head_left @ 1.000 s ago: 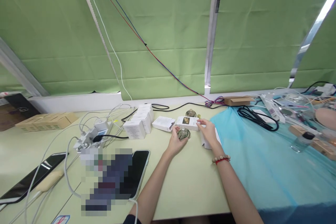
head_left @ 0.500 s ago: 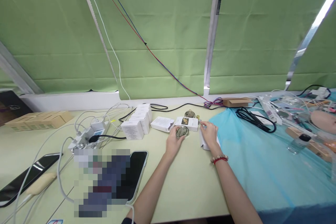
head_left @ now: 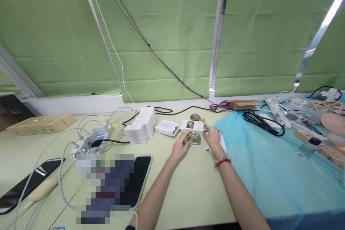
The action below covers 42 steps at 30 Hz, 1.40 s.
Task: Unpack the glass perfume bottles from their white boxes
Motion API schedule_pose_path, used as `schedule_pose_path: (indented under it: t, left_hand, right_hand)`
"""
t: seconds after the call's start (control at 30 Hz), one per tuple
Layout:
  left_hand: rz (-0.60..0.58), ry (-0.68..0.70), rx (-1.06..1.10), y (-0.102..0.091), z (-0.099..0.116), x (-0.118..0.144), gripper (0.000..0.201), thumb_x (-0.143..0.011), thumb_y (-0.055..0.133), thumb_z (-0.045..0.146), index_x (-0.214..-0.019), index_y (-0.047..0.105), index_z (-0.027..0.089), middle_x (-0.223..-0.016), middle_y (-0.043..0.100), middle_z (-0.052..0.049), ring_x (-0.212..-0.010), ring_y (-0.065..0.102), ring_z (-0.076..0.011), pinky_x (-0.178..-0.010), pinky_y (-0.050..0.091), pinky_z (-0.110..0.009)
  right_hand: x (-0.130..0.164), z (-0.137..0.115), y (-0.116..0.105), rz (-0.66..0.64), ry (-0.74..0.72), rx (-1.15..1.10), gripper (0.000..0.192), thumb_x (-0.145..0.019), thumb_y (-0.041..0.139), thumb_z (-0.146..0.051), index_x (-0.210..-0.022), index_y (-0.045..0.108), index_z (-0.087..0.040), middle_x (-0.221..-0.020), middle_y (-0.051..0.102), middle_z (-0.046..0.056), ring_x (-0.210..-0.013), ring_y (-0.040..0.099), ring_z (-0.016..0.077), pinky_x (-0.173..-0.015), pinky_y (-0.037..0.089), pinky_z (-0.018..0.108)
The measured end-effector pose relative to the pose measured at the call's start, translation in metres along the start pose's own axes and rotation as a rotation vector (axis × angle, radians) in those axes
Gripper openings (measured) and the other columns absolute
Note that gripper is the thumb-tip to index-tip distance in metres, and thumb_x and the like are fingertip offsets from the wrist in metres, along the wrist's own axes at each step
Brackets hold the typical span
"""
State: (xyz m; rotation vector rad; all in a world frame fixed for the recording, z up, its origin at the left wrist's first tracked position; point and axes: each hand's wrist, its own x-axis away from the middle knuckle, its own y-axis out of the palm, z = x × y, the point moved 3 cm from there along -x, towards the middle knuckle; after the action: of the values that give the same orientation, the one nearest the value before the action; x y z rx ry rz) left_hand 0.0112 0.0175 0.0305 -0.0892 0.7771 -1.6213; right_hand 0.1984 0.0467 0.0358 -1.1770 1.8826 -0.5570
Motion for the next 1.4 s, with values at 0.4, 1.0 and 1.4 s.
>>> schedule_pose_path:
  t: [0.4, 1.0, 1.4]
  left_hand:
    - [0.08, 0.027, -0.087, -0.001, -0.003, -0.001, 0.046, -0.076, 0.047, 0.014, -0.12, 0.05, 0.024, -0.111, 0.059, -0.005, -0.072, 0.054, -0.0132, -0.071, 0.045, -0.028]
    - [-0.186, 0.204, -0.476, -0.012, -0.011, -0.066, 0.05, -0.073, 0.046, 0.007, -0.119, 0.055, 0.025, -0.119, 0.057, -0.007, -0.117, 0.047, -0.024, -0.101, 0.034, -0.043]
    - [-0.19, 0.117, -0.558, -0.019, 0.004, -0.043, 0.026, -0.072, 0.057, 0.016, -0.096, 0.064, 0.024, -0.104, 0.056, -0.007, -0.093, 0.056, -0.0228, -0.087, 0.042, -0.037]
  right_hand:
    - [0.009, -0.037, -0.004, -0.388, -0.264, -0.635, 0.058, -0.059, 0.074, -0.032, -0.114, 0.061, -0.018, -0.104, 0.066, 0.008, -0.093, 0.06, 0.0202, -0.079, 0.047, 0.032]
    - [0.011, -0.04, -0.003, -0.477, -0.295, -0.472, 0.05, -0.055, 0.074, -0.023, -0.104, 0.066, -0.018, -0.075, 0.061, 0.0, -0.067, 0.05, 0.0133, -0.059, 0.039, 0.023]
    - [0.021, -0.037, -0.004, -0.878, -0.222, -0.712, 0.016, -0.056, 0.068, -0.016, -0.071, 0.062, -0.014, -0.064, 0.057, -0.004, -0.059, 0.049, 0.009, -0.054, 0.037, 0.02]
